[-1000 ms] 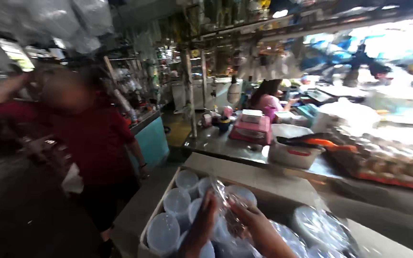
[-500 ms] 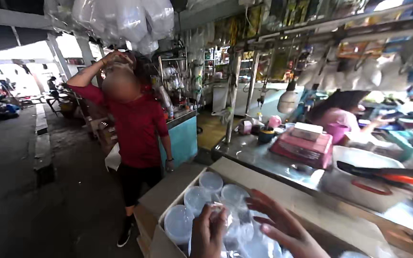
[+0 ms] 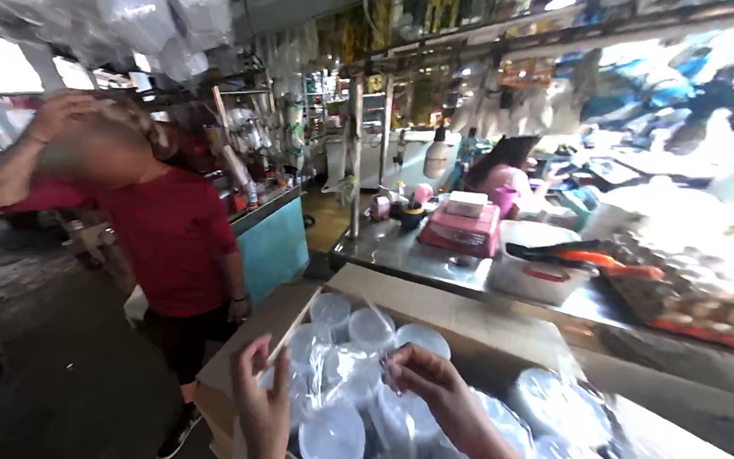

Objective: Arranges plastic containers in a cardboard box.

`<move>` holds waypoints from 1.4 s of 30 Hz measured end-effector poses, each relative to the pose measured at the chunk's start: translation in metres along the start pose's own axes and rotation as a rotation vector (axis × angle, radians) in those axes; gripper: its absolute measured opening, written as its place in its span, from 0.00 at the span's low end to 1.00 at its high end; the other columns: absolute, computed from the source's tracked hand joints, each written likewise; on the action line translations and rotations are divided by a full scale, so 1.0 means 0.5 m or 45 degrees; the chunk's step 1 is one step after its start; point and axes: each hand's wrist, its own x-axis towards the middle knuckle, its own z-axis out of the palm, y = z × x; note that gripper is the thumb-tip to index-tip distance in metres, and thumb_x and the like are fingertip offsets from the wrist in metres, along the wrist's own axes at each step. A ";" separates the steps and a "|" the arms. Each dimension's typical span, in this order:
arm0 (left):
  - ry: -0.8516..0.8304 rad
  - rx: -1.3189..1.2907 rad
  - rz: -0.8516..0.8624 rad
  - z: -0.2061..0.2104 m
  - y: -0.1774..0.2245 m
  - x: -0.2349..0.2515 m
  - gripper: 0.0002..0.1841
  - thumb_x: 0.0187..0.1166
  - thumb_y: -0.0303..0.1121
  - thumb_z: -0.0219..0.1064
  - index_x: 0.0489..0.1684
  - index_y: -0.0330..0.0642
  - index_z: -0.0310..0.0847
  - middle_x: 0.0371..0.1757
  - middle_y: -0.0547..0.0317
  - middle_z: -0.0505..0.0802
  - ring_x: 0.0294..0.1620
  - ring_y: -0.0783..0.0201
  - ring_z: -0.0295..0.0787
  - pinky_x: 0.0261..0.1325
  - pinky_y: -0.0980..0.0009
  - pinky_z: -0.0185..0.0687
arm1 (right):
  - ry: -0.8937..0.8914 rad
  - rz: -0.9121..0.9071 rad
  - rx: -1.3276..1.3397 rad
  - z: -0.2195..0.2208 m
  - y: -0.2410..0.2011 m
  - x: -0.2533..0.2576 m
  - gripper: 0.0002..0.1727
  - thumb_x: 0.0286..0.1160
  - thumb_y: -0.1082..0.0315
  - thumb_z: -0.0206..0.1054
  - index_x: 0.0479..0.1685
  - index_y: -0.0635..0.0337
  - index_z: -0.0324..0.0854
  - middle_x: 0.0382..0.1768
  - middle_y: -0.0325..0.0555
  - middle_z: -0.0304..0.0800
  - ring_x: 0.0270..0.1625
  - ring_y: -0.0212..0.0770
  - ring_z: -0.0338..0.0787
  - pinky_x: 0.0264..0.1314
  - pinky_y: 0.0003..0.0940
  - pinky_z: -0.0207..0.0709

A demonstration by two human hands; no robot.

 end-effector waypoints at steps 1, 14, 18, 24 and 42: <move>-0.073 -0.128 -0.042 -0.001 0.020 -0.013 0.21 0.78 0.37 0.69 0.56 0.24 0.75 0.47 0.55 0.86 0.45 0.75 0.83 0.48 0.78 0.81 | 0.025 -0.078 -0.043 0.008 -0.001 -0.010 0.08 0.76 0.75 0.67 0.42 0.50 0.87 0.39 0.25 0.94 0.39 0.22 0.92 0.45 0.22 0.88; -0.815 -1.561 -0.877 0.046 0.028 -0.019 0.12 0.81 0.52 0.64 0.48 0.66 0.92 0.27 0.81 0.91 0.25 0.84 0.86 0.27 0.84 0.83 | 0.463 0.047 -0.162 -0.046 0.033 0.028 0.08 0.77 0.77 0.60 0.29 0.59 0.75 0.27 0.29 0.83 0.28 0.24 0.87 0.35 0.26 0.87; -0.975 -1.161 -0.270 0.095 0.008 0.016 0.26 0.80 0.49 0.68 0.78 0.82 0.68 0.45 0.92 0.90 0.38 0.91 0.83 0.40 0.90 0.80 | 0.796 0.323 0.295 -0.114 -0.008 0.099 0.11 0.90 0.76 0.46 0.36 0.56 0.68 0.26 0.36 0.88 0.29 0.34 0.92 0.35 0.32 0.90; -0.650 -0.160 0.125 0.188 -0.101 0.019 0.16 0.79 0.24 0.55 0.48 0.36 0.93 0.62 0.39 0.83 0.52 0.75 0.80 0.55 0.86 0.75 | -0.047 0.297 0.038 -0.226 -0.024 0.102 0.09 0.82 0.74 0.51 0.46 0.50 0.75 0.31 0.32 0.92 0.35 0.31 0.95 0.44 0.32 0.92; -0.464 0.168 -0.214 0.193 -0.221 -0.075 0.19 0.80 0.22 0.52 0.60 0.16 0.81 0.63 0.23 0.85 0.69 0.48 0.81 0.72 0.68 0.75 | -0.841 1.509 -1.444 -0.461 0.370 0.024 0.23 0.89 0.62 0.59 0.66 0.77 0.79 0.66 0.76 0.81 0.73 0.73 0.79 0.75 0.71 0.66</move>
